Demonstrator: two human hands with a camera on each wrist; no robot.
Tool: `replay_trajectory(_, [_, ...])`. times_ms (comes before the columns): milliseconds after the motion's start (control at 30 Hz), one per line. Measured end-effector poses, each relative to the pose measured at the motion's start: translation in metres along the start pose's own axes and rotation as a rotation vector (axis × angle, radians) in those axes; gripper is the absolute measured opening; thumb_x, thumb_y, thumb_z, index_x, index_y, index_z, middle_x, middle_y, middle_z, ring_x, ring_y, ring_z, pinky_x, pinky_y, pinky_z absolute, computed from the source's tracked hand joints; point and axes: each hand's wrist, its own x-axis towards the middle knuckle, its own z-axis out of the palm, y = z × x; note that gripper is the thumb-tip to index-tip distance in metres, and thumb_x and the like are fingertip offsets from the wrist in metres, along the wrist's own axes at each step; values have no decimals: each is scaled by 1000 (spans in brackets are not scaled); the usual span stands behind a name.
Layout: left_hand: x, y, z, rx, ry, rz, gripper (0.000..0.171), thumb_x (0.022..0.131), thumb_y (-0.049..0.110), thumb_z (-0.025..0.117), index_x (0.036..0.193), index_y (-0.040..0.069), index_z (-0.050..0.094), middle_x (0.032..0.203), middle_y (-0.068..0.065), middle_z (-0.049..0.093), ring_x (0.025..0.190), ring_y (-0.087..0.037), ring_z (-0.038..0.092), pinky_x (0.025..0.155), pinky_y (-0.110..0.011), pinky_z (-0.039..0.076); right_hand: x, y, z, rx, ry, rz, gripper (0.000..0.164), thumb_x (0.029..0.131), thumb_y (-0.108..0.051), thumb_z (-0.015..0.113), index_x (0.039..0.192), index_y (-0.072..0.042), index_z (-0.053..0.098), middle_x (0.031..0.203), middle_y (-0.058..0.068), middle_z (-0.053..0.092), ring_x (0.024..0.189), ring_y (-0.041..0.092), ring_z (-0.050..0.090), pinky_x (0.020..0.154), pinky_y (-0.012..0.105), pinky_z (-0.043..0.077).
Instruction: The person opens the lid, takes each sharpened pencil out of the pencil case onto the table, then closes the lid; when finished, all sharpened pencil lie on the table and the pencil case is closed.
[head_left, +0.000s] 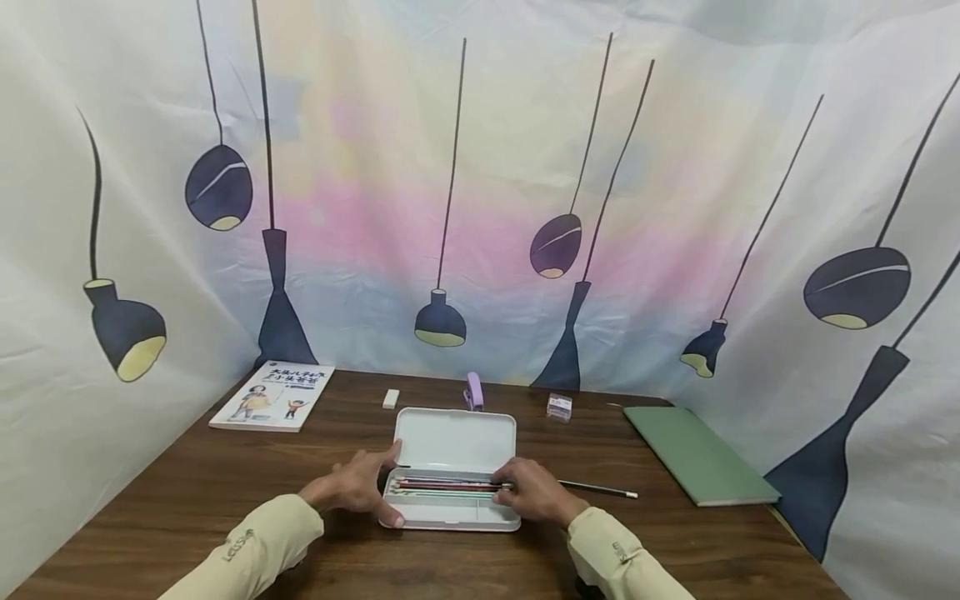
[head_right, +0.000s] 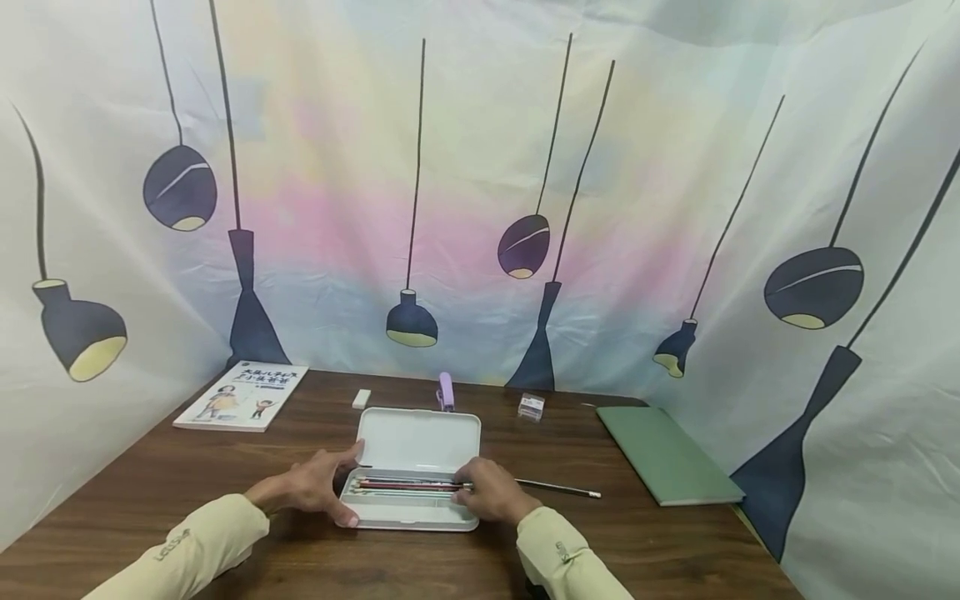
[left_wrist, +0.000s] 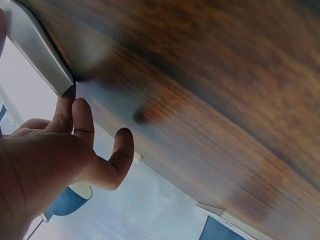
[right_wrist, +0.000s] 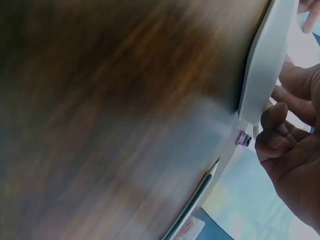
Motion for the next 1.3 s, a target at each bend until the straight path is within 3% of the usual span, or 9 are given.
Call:
replay_trajectory(133, [-1,0,1,13,2,2,116,42,36,89,138,0,36,115,-10,60,110,-36,41,82,-64,23,-2,-1,3,-17,-5,5,19,82,-16,66,98,-6,69,87,-4,60,80,6,53,71,26,46])
replay_trajectory(467, [-1,-1,-1,7,8,-1,115,42,35,90,138,0,36,116,-11,59,107,-34,41,82,-65,21,-6,1,6,80,113,1,5,77,-10,71,78,-12,66,75,-11,57,67,2,49,61,20,42])
replay_trajectory(567, [1,-2,-3,-2,6,-9,116,42,35,90,138,0,35,116,-11,59,107,-33,41,83,-65,21,-6,3,4,163,171,52,2,78,-11,70,79,-11,68,74,-10,60,63,2,49,57,21,43])
replay_trajectory(867, [0,-4,1,-2,15,13,117,40,36,90,138,0,35,117,-13,58,111,-39,40,83,-71,17,-11,13,-19,458,456,288,11,78,-13,71,85,-6,72,74,2,65,64,14,54,54,25,45])
replay_trajectory(1100, [2,-5,2,-2,18,7,117,41,35,90,138,1,35,121,-16,55,112,-42,38,83,-74,14,-12,20,-37,463,550,344,8,76,-14,73,83,-10,72,75,1,67,70,24,60,57,26,45])
replay_trajectory(1300, [2,-5,2,-6,19,9,117,41,35,90,138,1,35,121,-16,55,109,-40,40,83,-74,14,-18,31,-40,466,543,383,8,76,-13,73,83,-10,72,75,1,67,71,23,62,61,33,49])
